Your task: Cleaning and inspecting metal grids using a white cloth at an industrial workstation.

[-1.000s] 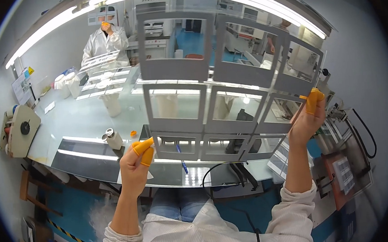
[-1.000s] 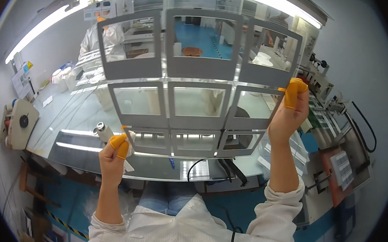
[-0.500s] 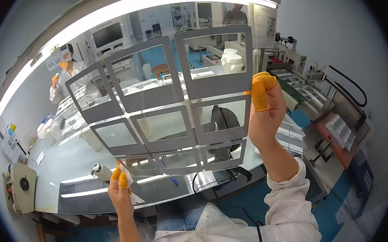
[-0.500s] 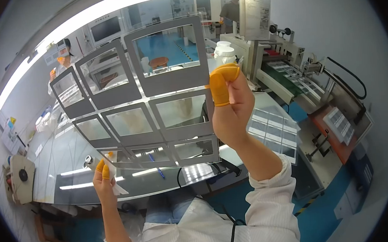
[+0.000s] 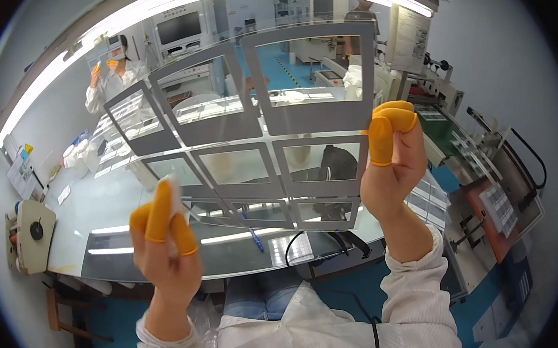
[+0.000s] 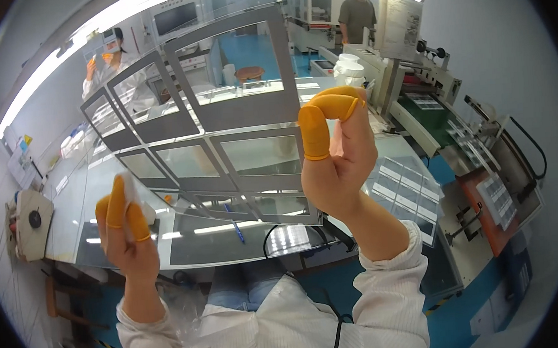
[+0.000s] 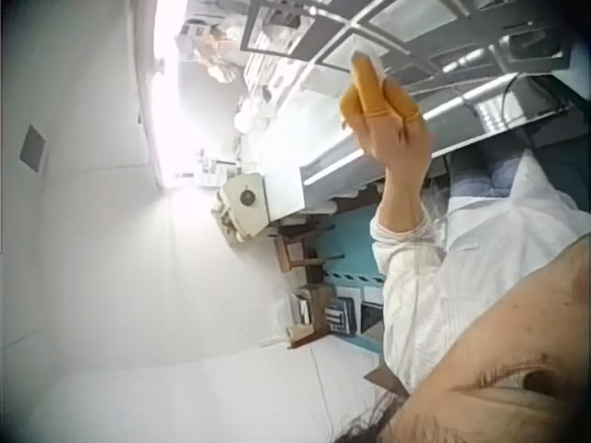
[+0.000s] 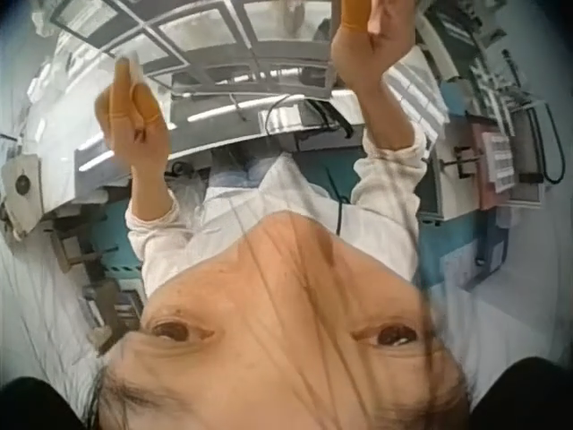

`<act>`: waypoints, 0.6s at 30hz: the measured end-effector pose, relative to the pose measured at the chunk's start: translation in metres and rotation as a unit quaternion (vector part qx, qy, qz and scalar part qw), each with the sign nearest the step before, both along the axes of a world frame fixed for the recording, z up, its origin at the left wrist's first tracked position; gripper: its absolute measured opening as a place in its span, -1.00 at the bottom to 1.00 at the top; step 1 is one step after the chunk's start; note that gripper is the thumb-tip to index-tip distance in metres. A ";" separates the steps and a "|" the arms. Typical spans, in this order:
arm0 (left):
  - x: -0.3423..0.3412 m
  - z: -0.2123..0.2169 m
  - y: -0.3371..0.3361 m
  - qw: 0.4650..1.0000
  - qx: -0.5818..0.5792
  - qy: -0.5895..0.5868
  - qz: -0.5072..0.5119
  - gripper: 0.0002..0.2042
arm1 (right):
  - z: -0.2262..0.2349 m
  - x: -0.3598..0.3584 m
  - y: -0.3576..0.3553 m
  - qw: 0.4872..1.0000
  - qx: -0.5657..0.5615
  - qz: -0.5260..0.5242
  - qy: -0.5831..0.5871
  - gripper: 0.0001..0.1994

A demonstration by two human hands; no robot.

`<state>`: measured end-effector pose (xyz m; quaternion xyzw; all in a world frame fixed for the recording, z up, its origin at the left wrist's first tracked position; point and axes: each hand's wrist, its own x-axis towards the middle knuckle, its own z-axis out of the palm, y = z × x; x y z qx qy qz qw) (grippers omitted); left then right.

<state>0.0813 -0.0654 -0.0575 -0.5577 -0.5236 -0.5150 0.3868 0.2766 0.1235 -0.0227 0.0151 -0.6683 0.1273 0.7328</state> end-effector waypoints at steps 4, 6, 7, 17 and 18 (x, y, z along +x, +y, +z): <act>0.019 0.060 0.016 0.988 0.004 0.146 -0.052 -0.63 | 0.014 -0.014 -0.006 1.000 0.008 0.017 0.005 -0.88; 0.024 0.082 0.019 0.986 -0.017 0.156 -0.052 -0.66 | 0.023 -0.020 -0.006 0.999 0.011 0.042 0.008 -0.87; 0.026 0.081 0.019 0.982 -0.033 0.180 -0.044 -0.61 | 0.021 -0.023 -0.008 0.999 0.012 0.049 0.004 -0.87; 0.035 0.089 0.045 0.967 0.066 0.235 0.078 -0.50 | 0.013 -0.018 -0.019 0.996 0.025 0.086 -0.003 -0.83; 0.034 0.097 0.043 0.968 0.057 0.230 0.076 -0.50 | 0.013 -0.016 -0.018 0.997 0.037 0.065 0.001 -0.82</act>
